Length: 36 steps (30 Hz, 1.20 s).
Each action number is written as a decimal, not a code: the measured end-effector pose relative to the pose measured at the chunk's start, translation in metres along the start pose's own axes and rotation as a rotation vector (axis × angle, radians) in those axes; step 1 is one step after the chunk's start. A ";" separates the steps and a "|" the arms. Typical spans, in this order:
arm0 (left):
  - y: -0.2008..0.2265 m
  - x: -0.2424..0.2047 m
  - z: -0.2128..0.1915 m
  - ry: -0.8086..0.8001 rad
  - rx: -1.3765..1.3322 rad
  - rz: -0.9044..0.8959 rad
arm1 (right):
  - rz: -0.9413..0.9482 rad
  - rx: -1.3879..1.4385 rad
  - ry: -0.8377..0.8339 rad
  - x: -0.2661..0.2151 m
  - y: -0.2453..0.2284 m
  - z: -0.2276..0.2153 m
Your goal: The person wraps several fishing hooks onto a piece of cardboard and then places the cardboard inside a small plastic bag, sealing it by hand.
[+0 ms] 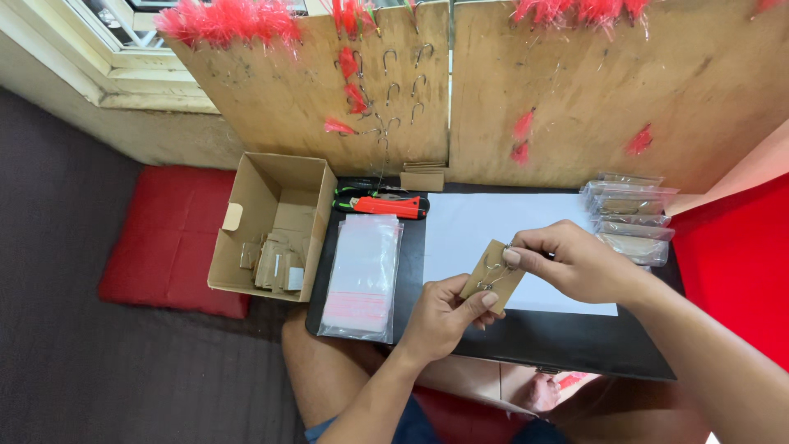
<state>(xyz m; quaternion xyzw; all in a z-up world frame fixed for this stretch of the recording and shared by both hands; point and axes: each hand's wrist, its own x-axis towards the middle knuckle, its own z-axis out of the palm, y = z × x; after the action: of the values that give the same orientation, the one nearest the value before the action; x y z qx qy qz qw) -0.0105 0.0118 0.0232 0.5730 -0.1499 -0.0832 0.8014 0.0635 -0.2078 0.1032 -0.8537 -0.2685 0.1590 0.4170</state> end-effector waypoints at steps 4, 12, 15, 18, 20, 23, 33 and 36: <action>-0.009 0.003 0.002 -0.019 -0.007 0.044 | 0.013 0.133 -0.036 0.001 0.005 0.000; -0.034 0.004 -0.004 -0.105 -0.096 -0.011 | 0.038 0.197 -0.047 0.000 0.001 0.002; -0.028 0.007 -0.004 -0.111 -0.092 -0.056 | 0.016 0.134 -0.010 0.001 0.008 0.001; -0.026 0.013 -0.004 -0.115 -0.105 -0.083 | 0.015 0.069 -0.005 0.001 -0.002 -0.001; -0.003 0.017 0.007 -0.084 -0.090 -0.082 | 0.007 0.060 -0.002 0.002 0.004 0.000; 0.003 0.022 0.014 -0.047 -0.038 -0.083 | 0.019 0.031 0.002 0.002 0.000 -0.002; -0.003 0.034 0.032 0.035 0.128 -0.035 | 0.076 0.043 -0.072 -0.002 0.017 -0.002; 0.002 0.038 0.034 0.061 0.142 -0.004 | 0.107 0.090 -0.078 -0.004 0.020 -0.011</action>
<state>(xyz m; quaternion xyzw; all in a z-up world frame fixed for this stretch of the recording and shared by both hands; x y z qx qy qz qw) 0.0137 -0.0299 0.0409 0.6309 -0.1299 -0.0566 0.7628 0.0718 -0.2270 0.0939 -0.8403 -0.2313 0.2261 0.4351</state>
